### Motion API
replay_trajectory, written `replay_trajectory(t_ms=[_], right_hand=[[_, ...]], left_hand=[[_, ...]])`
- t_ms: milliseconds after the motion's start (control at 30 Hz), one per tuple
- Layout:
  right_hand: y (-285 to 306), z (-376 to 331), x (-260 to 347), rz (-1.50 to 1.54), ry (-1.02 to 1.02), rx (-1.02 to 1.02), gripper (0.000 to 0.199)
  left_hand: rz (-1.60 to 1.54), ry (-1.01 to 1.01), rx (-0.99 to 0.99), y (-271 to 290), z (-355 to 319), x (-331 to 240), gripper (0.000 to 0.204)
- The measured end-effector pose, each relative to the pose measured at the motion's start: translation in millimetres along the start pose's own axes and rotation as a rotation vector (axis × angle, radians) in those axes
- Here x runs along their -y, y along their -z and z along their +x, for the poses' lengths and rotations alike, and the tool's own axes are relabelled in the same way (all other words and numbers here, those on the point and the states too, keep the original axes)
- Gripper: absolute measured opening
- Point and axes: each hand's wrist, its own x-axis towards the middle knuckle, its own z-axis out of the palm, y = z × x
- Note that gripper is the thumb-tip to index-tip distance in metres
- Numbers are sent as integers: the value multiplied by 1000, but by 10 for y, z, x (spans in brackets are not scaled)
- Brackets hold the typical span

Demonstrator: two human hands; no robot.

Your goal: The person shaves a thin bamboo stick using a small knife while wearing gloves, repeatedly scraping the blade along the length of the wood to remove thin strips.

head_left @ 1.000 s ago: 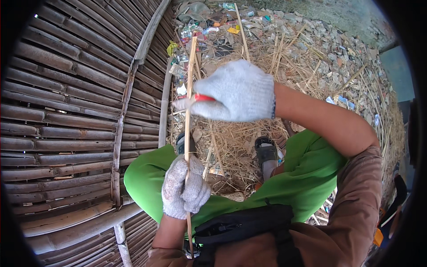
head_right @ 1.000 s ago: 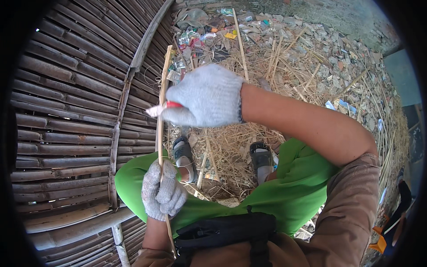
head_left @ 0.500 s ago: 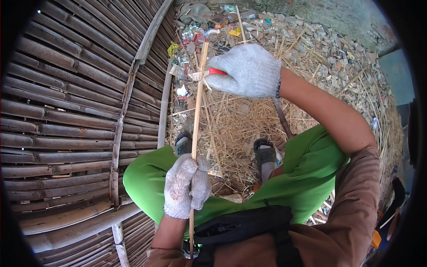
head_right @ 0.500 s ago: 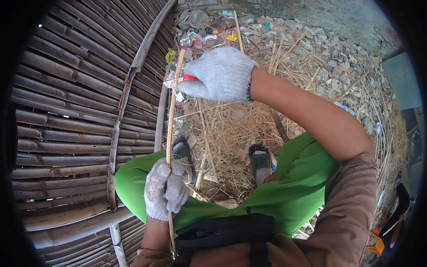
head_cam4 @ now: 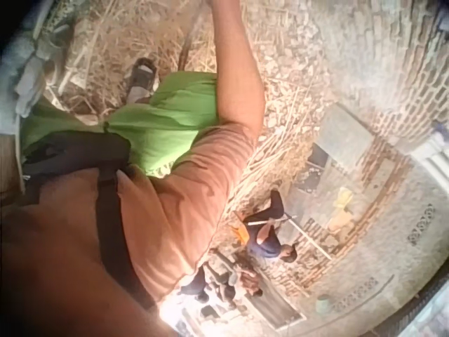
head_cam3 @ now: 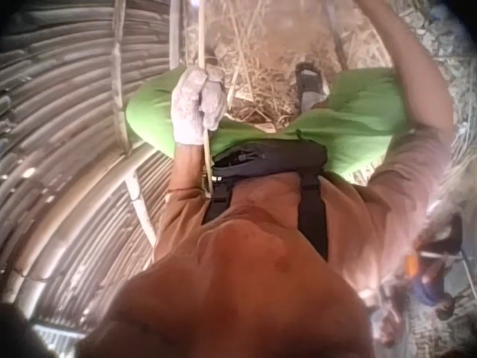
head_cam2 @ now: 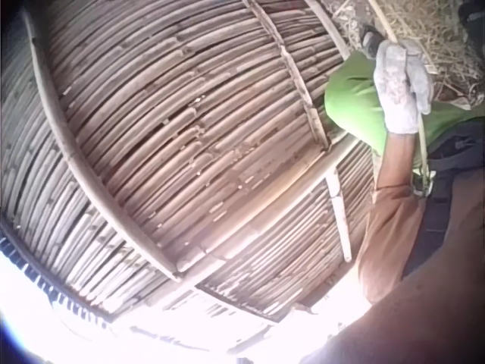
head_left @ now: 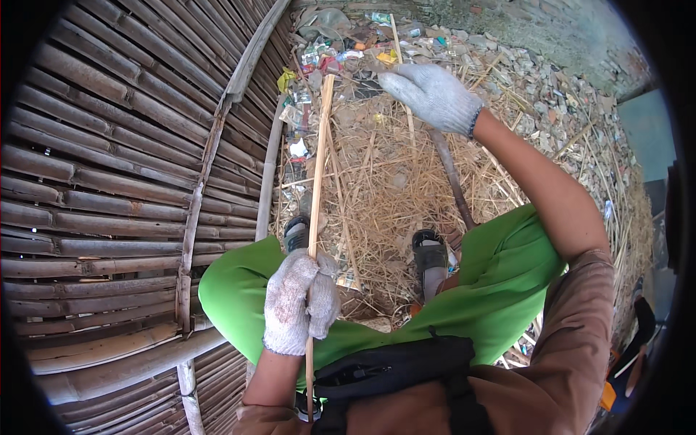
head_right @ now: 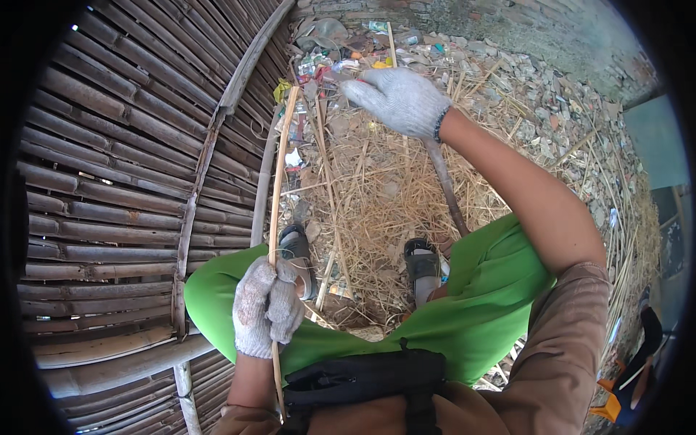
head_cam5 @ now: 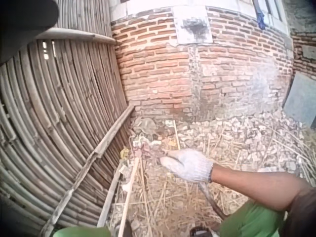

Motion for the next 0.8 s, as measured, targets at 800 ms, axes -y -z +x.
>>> replay_trajectory(t_ms=[800], right_hand=[[-104, -452, 1073, 174, 108, 323, 73]], left_hand=[[213, 20, -16, 15, 28, -9, 38]])
